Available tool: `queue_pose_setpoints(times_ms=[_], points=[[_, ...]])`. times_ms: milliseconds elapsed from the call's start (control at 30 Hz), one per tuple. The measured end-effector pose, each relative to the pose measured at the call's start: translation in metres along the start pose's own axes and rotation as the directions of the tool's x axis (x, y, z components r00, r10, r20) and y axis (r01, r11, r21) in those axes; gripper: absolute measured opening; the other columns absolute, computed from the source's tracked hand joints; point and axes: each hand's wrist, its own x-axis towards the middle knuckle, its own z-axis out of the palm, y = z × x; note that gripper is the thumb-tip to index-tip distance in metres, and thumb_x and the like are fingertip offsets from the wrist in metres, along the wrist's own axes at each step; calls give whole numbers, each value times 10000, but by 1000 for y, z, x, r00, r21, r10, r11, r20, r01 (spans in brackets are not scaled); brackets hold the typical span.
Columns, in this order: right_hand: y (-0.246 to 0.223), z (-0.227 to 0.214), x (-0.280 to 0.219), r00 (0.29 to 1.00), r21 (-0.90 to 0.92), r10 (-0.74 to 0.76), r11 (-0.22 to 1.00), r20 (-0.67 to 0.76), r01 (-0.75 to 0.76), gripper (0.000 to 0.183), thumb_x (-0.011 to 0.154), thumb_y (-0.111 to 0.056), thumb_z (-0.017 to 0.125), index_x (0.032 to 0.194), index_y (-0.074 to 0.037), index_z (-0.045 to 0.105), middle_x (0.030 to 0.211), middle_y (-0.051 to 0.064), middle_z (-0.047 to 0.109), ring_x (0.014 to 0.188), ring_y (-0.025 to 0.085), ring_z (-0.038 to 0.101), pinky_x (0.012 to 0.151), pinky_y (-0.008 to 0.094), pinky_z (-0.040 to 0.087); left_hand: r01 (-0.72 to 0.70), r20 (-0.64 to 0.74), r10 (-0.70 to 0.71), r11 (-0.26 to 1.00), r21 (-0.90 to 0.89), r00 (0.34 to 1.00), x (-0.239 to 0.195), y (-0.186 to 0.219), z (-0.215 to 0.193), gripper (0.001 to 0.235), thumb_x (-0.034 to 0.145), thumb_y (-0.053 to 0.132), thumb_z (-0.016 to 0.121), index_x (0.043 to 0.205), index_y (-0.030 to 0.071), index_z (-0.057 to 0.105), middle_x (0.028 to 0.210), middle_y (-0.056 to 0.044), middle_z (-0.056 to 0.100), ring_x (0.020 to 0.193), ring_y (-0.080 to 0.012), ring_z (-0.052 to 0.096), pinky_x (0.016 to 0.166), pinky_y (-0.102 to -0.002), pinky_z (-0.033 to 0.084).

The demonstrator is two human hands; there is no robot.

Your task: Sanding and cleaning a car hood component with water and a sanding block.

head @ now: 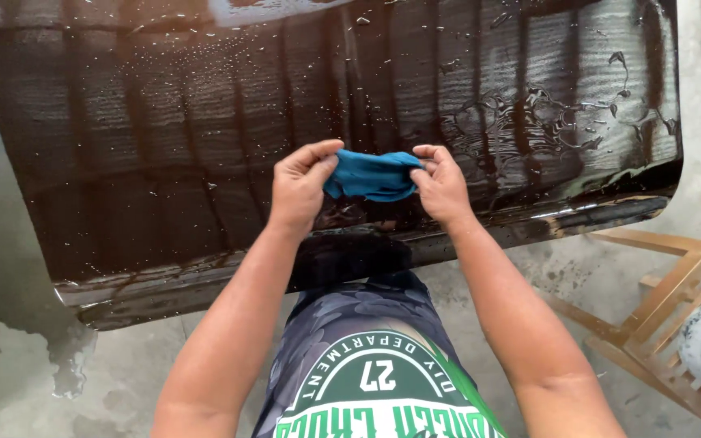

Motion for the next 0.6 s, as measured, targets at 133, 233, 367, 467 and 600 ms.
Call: queue_pose_setpoints(times_ms=[133,233,367,467,600], points=[[-23,-10,-5,993,-107,54,992,-108,-65,338,963,-24,583,1294,-91,576,1050,15,701,880,92,634,747,269,536,-63,-63,66,997,39,996,12,19,-24,209,973,-10,667,1162,11,753,1063,-55,767,941,-86,700,877,-240,568],[-42,-21,-8,983,62,104,993,-152,-96,311,973,-51,575,1270,-140,606,1049,-22,695,911,90,650,774,279,555,-104,-74,109,992,65,991,20,26,-43,233,988,-26,665,1204,-3,749,1073,-55,761,931,-74,675,872,-226,545],[-53,-36,-14,995,164,24,986,-101,-7,337,976,-63,633,1301,-149,659,1060,-36,693,924,84,628,794,269,528,-104,-48,121,958,266,992,18,48,-45,362,906,-20,737,1266,6,719,1032,-20,727,860,-61,624,800,-226,526],[-79,-31,-27,992,-55,-103,994,-74,99,401,912,-57,711,1304,-140,680,1070,-46,695,919,72,616,818,265,524,-260,70,277,743,616,958,13,68,-41,446,865,-24,750,1304,39,705,1030,-35,701,883,-109,621,820,-270,522],[-93,-32,-39,911,-700,-410,665,-51,260,344,871,-73,807,1205,-113,732,1022,-9,682,898,95,588,821,289,514,-373,256,424,221,901,869,12,76,-43,327,850,10,781,1166,93,750,1016,-67,715,1004,-250,662,902,-421,469]])
